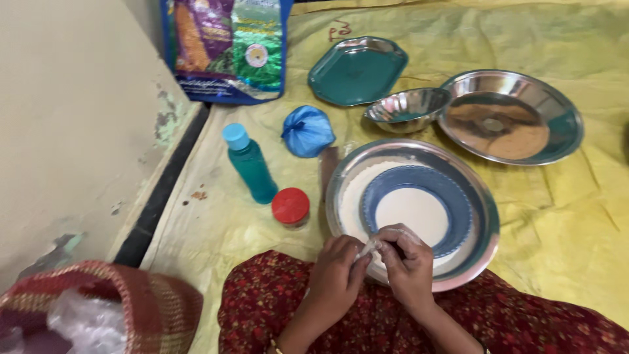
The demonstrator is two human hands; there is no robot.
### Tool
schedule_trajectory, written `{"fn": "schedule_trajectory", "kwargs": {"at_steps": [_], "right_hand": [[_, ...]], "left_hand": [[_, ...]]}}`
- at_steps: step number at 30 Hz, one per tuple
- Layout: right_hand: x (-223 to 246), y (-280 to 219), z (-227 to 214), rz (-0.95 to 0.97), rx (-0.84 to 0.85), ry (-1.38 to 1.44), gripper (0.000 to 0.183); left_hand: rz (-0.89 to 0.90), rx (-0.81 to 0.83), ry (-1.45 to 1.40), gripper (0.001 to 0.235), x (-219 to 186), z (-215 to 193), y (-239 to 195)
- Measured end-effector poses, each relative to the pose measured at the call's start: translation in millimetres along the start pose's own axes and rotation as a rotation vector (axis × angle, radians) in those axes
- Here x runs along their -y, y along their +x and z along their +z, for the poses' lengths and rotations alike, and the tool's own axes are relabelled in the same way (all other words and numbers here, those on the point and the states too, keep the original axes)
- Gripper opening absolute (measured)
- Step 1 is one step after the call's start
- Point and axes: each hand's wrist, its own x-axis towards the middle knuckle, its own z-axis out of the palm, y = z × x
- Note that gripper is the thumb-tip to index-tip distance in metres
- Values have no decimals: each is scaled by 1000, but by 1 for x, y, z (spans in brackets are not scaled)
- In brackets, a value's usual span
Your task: The person sifts white flour from a blue bowl into a larger metal bowl using a sieve. They then mix the sifted flour with their hand and pour water from a plastic bottle into the flour.
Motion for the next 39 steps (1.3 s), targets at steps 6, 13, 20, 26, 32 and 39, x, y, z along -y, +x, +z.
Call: {"fn": "schedule_trajectory", "kwargs": {"at_steps": [6, 13, 20, 26, 32, 39], "right_hand": [[-13, 42, -11, -408, 209, -321, 8], [-38, 59, -40, -379, 149, -578, 11], [-70, 77, -93, -269, 75, -830, 16], [-151, 88, -177, 3, -149, -1001, 28], [-233, 84, -175, 353, -95, -858, 42], [-235, 78, -168, 361, -135, -857, 52]], "left_hand": [[-138, -319, 302, 18, 12, -104, -47], [-574, -1050, 466, 25, 17, -254, -114], [-469, -833, 1021, 34, 23, -253, -105], [-160, -813, 529, 21, 30, -174, -65], [-396, -239, -359, 23, 67, -19, 33], [-373, -277, -275, 17, 119, 85, 66]]}}
